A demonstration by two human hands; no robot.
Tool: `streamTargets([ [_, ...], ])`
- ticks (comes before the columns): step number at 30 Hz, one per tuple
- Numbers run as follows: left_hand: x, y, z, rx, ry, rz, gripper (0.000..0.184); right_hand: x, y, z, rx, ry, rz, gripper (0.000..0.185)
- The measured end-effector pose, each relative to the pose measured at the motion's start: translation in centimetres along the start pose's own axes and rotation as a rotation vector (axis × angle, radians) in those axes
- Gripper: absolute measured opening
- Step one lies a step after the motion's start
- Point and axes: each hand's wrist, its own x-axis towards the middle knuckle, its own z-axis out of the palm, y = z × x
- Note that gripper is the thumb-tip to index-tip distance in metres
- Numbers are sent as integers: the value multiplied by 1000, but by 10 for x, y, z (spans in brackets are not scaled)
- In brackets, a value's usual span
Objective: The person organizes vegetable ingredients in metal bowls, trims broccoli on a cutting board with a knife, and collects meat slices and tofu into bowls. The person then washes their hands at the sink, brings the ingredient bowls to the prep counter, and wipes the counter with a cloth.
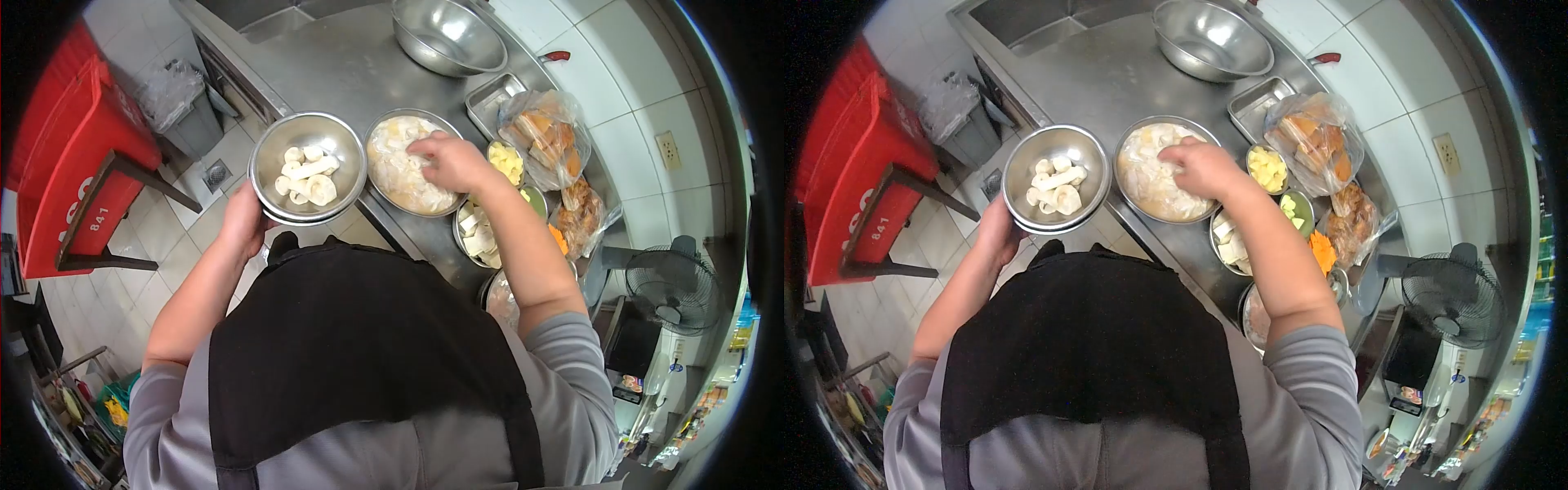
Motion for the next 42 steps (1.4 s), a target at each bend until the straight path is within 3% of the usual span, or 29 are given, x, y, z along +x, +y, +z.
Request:
streamTargets([
  [5, -1, 3, -5, 37, -30, 26, 43, -1, 15, 3, -119, -14, -34, 24],
  [8, -5, 5, -4, -6, -22, 31, 42, -7, 14, -19, 47, -147, 245, 21],
  [12, -3, 5, -11, -12, -45, 6, 45, -14, 17, -40, 314, -197, 361, 21],
  [24, 3, 4, -14, 32, -51, -2, 41, -21, 10, -90, 411, -194, 288, 12],
  [30, 3, 4, -7, 3, -30, 8, 36, -20, -21, -132, 256, -135, 194, 16],
  [33, 4, 3, -3, -29, -35, 23, 35, -13, -32, -147, 367, -115, 111, 14],
  [37, 12, -1, -6, 25, -73, -28, 44, 3, -76, -170, 464, -76, -107, 14],
  [42, 10, 1, -1, 51, -89, -13, 45, 28, -114, -152, 328, 56, -474, 14],
])
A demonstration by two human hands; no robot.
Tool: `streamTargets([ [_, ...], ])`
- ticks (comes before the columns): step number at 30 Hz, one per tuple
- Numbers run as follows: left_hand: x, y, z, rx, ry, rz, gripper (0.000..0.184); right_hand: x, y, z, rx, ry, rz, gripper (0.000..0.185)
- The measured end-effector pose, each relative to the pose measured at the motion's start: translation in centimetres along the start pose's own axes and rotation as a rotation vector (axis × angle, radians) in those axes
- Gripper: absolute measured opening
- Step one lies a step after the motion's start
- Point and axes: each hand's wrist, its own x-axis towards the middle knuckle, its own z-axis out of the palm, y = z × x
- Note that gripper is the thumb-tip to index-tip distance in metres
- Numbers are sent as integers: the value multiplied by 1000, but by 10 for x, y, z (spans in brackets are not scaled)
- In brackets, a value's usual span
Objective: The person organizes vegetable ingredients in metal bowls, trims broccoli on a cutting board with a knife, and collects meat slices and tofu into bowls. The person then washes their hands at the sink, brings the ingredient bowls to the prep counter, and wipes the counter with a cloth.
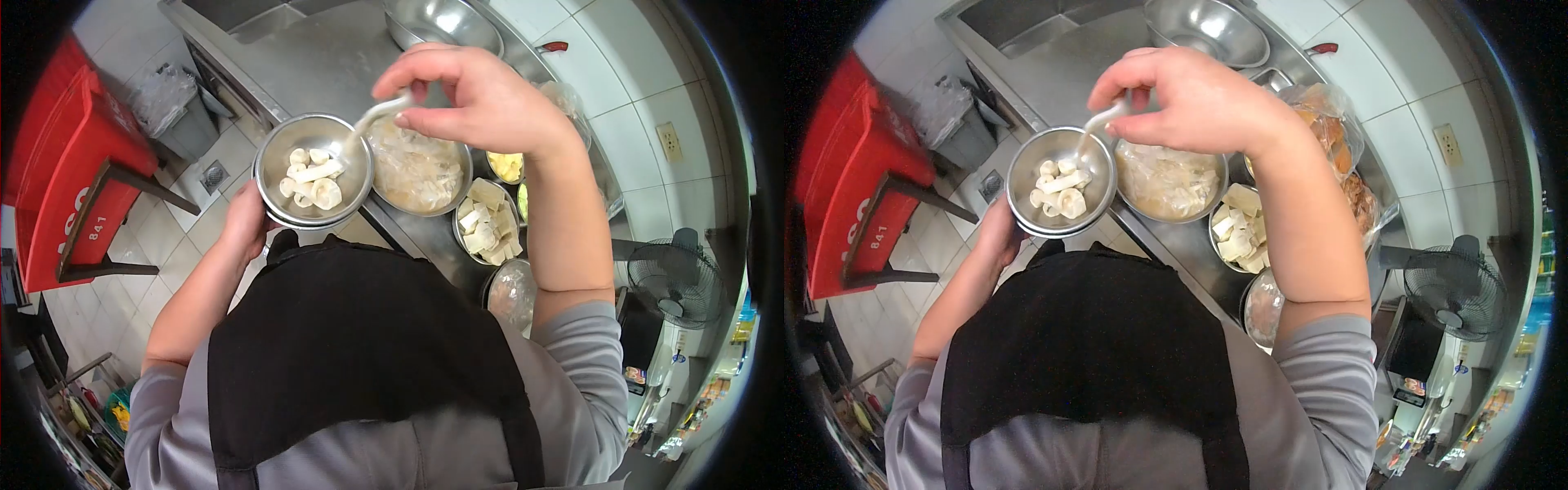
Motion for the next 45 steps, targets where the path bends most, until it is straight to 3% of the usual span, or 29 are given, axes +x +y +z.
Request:
streamTargets([
  [1, 0, 0, 0, -2, -3, 2, 45, 0, 7, 3, -31, 24, -13, 16],
  [4, -10, 7, 9, -38, 46, 31, 37, -26, 67, 11, -28, -135, 496, 18],
  [6, -8, 2, 1, -57, 30, 27, 39, -48, 102, 28, -312, -374, 697, 22],
  [8, -2, -4, -11, -41, 11, 3, 45, -70, 127, 51, -393, -378, 816, 17],
  [11, -5, -3, -11, -38, 30, 7, 45, -102, 164, 92, -528, -140, 609, 20],
  [14, -9, -1, -9, -23, 29, 12, 45, -104, 164, 98, -516, -216, 677, 23],
  [20, -12, 0, -6, -57, 59, 21, 44, -102, 146, 64, -221, -235, 850, 22],
  [27, -13, 3, -8, -8, 62, 13, 41, -109, 138, 27, 234, 18, 835, 15],
  [30, -3, -3, -15, -21, 43, 14, 40, -107, 133, 22, 182, 18, 858, 16],
  [35, -4, -2, -12, -54, 27, 13, 41, -122, 145, 47, -69, -173, 907, 25],
  [41, 6, -9, -24, -5, 4, -13, 44, -112, 136, 64, 56, -147, 853, 27],
  [45, 7, -11, -24, -38, 1, 6, 46, -100, 112, 77, -79, -259, 798, 26],
])
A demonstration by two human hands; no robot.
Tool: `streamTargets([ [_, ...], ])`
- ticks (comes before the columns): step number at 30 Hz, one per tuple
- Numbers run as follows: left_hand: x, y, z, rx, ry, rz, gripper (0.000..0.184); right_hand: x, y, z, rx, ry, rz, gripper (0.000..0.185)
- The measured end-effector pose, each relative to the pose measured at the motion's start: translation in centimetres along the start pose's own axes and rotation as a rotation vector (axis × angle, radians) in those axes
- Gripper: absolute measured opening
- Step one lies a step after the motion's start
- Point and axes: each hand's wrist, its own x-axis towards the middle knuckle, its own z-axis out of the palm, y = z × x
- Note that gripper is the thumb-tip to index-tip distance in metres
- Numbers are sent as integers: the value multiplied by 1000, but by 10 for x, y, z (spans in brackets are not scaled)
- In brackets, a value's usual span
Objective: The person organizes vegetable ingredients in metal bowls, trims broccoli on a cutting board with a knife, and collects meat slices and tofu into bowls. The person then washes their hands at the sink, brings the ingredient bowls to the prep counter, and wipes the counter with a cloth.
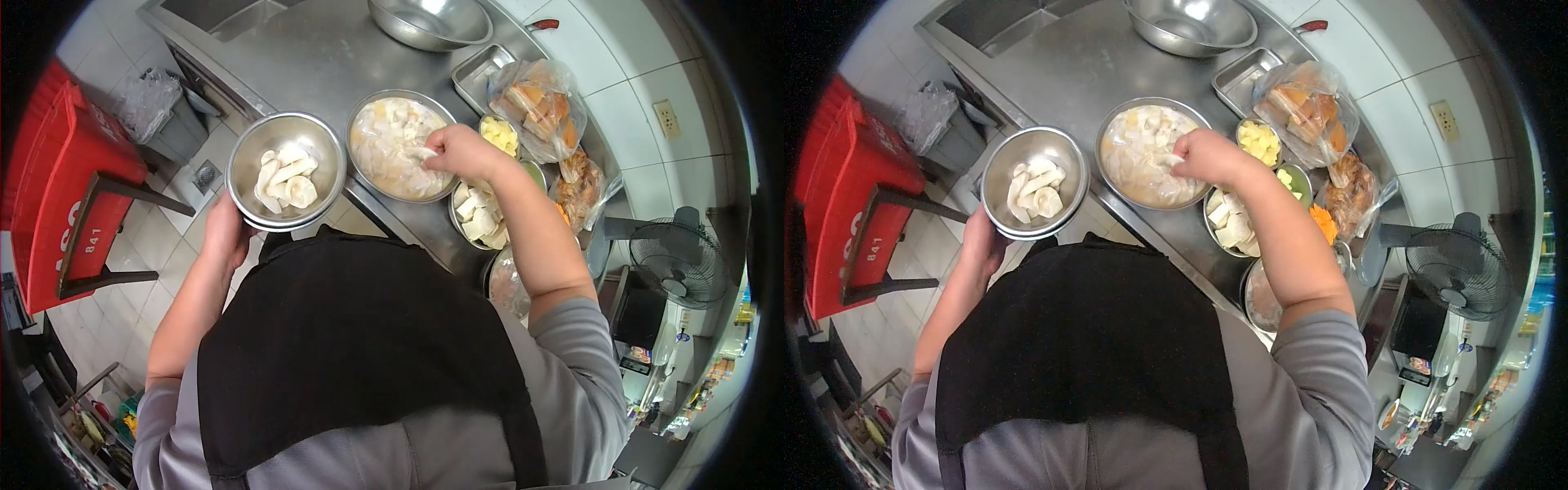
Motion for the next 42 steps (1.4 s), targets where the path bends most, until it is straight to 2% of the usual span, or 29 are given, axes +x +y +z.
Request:
streamTargets([
  [4, -4, 2, 0, -3, 11, -28, 49, -11, -14, 5, -90, -41, 90, 22],
  [7, -4, -3, -8, 14, 13, -34, 49, -15, -10, 18, -112, -12, -140, 20],
  [10, -4, -3, -5, -5, 27, -34, 49, -16, -8, 30, -370, 26, -268, 22],
  [13, -13, 3, 4, -44, 60, -18, 46, -10, -9, 27, -399, 7, -154, 25],
  [16, -25, 9, 16, -84, 100, 17, 42, -8, 6, 20, -353, 66, -127, 26],
  [19, -18, 3, 4, -55, 77, 3, 42, -11, 13, 4, -13, 99, -107, 26],
  [20, -15, 0, -3, -37, 78, -17, 44, -16, 13, -7, 78, 46, -46, 21],
  [23, -16, 0, -1, -44, 71, -25, 44, -23, 28, -25, 578, 128, -47, 19],
  [28, -17, 2, -3, -21, 41, -14, 44, -35, 9, -54, 786, 136, -114, 12],
  [31, -10, -2, -8, 14, 6, -5, 44, -20, 14, -54, 665, 138, -8, 19],
  [36, -8, -3, -6, 0, 15, 6, 43, 15, 33, -23, -12, 251, 164, 24],
  [39, -13, 2, -4, 23, 39, -24, 43, 4, 22, -14, -306, 539, 58, 22],
  [42, -9, -3, -8, -2, 27, -12, 44, 7, 7, -11, -277, 302, -165, 24],
])
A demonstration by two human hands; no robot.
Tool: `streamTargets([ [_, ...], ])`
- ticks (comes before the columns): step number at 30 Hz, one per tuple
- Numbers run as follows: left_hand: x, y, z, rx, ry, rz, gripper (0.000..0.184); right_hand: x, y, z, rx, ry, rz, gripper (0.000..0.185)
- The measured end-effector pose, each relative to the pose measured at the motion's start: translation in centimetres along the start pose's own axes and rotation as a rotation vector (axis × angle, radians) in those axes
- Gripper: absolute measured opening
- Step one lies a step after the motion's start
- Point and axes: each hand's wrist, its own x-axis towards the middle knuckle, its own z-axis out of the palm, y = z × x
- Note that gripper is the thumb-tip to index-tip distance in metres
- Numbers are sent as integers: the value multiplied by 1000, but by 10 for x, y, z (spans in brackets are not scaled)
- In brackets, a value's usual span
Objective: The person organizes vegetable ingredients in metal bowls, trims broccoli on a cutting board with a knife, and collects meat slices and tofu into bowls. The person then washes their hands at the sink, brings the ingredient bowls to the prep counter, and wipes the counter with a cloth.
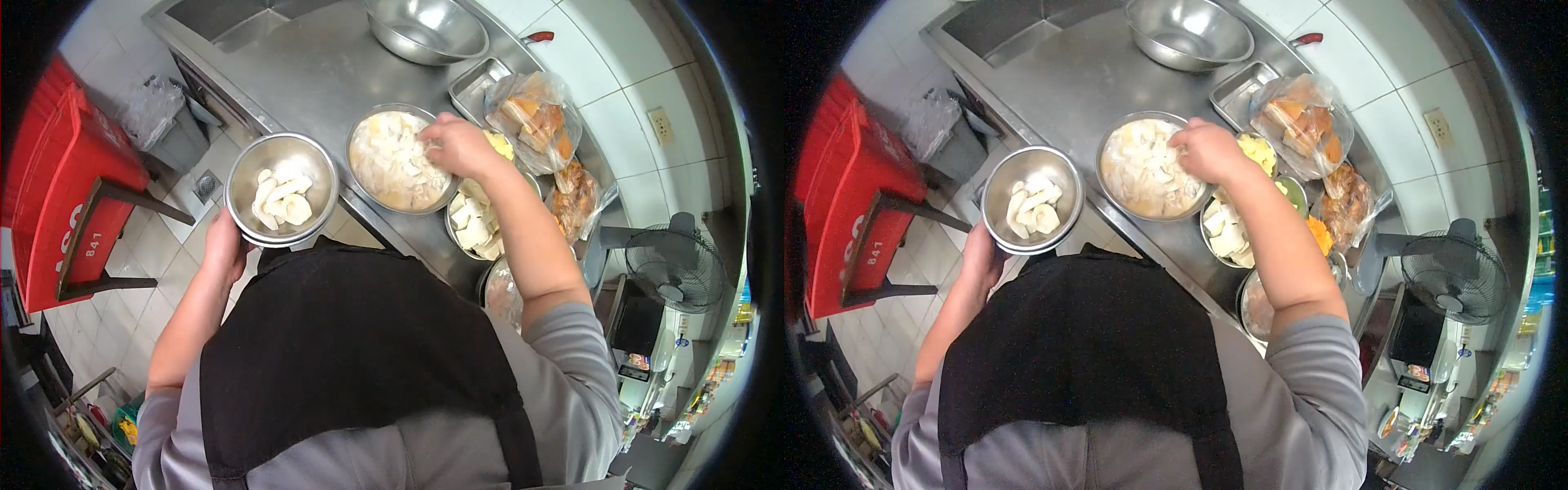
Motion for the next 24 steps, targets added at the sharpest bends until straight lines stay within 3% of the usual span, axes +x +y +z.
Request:
streamTargets([
  [4, -4, 5, 5, 0, -6, 15, 41, 14, -2, 27, -78, -54, -69, 25],
  [6, -12, 9, 16, -64, 39, 36, 35, 15, -1, 18, 51, -4, 46, 21],
  [13, -11, 5, 7, 7, 24, 5, 46, 9, 5, -36, 730, -62, 352, 17],
  [17, -2, 0, -3, 21, -8, 9, 45, 5, 11, -35, 1006, 22, 327, 13],
  [20, -1, -2, -4, 5, -20, 31, 45, 3, 17, -24, 997, 68, 282, 13],
  [24, -5, 0, -1, 5, -43, 38, 45, -4, 4, -3, 604, 8, 213, 18],
])
